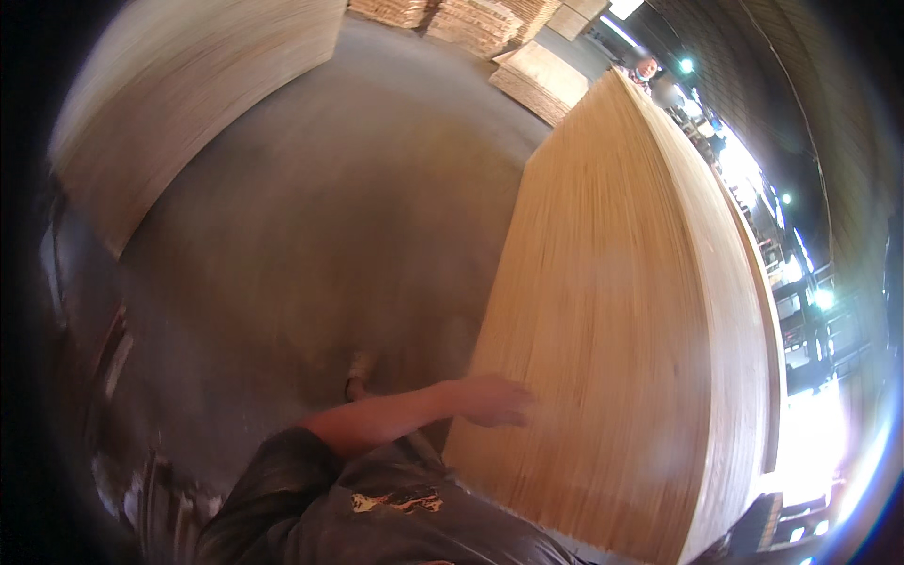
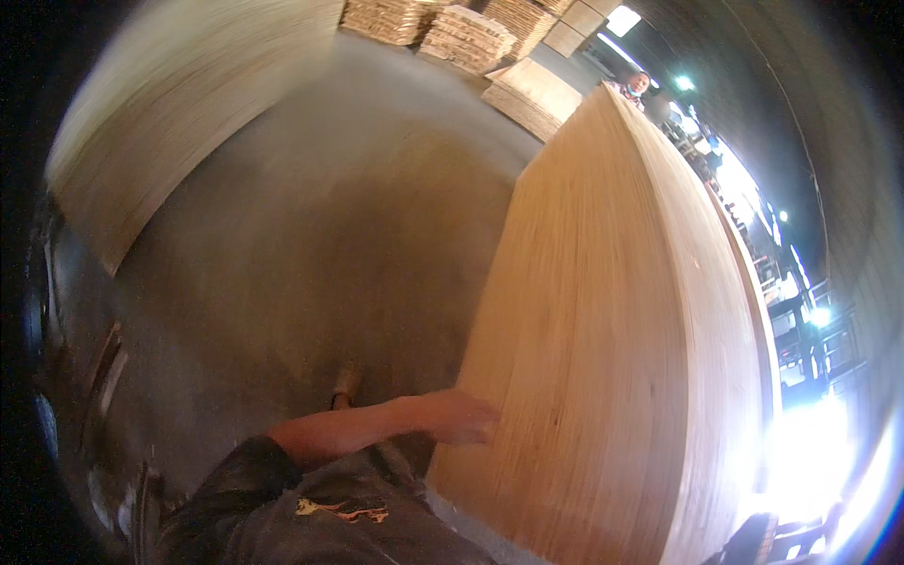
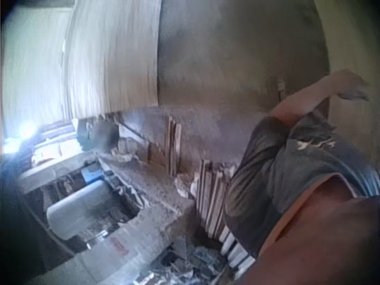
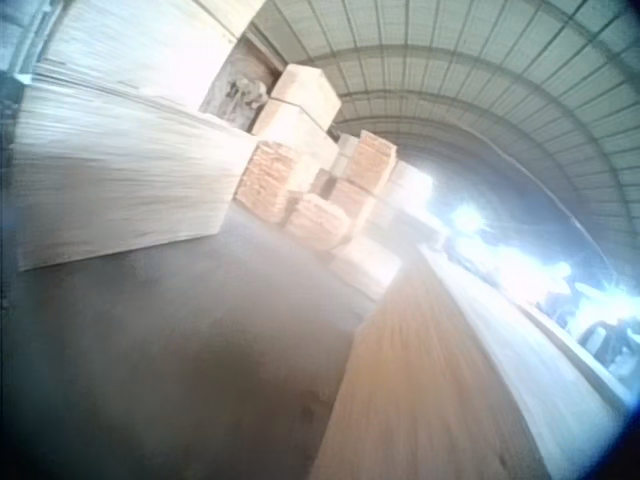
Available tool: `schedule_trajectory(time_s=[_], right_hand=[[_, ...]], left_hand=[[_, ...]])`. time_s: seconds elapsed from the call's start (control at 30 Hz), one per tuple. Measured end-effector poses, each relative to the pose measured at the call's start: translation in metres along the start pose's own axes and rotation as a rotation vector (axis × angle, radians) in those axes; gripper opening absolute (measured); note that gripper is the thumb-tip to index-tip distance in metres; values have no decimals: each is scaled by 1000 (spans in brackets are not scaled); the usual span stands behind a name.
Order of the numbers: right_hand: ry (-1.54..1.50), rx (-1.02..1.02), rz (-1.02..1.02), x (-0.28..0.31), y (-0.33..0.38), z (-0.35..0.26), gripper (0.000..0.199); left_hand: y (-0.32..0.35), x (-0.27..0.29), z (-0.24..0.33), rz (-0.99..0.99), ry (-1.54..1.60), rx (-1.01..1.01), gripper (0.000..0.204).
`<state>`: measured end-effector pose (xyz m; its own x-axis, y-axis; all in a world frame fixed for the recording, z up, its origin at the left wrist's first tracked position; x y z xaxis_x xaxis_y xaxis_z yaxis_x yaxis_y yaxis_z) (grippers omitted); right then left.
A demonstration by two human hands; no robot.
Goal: The person repeatedly lifts individual wooden planks from a stack and places them onto another stack. The person also briefly operates a forklift to reposition a stack of planks before resuming manual stacking.
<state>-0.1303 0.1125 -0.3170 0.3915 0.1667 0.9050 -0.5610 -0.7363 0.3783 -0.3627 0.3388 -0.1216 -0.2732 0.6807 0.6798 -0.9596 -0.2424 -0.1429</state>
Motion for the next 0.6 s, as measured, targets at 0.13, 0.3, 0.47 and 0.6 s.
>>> schedule_trajectory(time_s=[0.13, 0.3, 0.47, 0.6], right_hand=[[-116, 128, 252, 87, -138, -135, 37], [-133, 442, 976, 342, -264, -306, 40], [326, 161, 1735, 596, -347, -367, 43], [414, -813, 1214, 673, -420, -340, 56]], left_hand=[[2, 81, -193, -139, 72, 319, 59], [81, 178, -389, -10, 75, 672, 49], [126, 243, -556, 80, 140, 867, 60], [68, 298, -692, 28, 87, 779, 61]])
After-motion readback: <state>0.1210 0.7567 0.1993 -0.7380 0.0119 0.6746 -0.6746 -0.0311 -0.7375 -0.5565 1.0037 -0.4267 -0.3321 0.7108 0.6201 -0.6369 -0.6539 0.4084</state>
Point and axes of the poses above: each hand's wrist, its own y-axis away from the middle knuckle, its own x-axis out of the back of the hand, z = x × y, the point moved 6 cm from there along -y, towards the middle knuckle, and after that the axes turned 1 degree about -z, right-handed, at the moved point
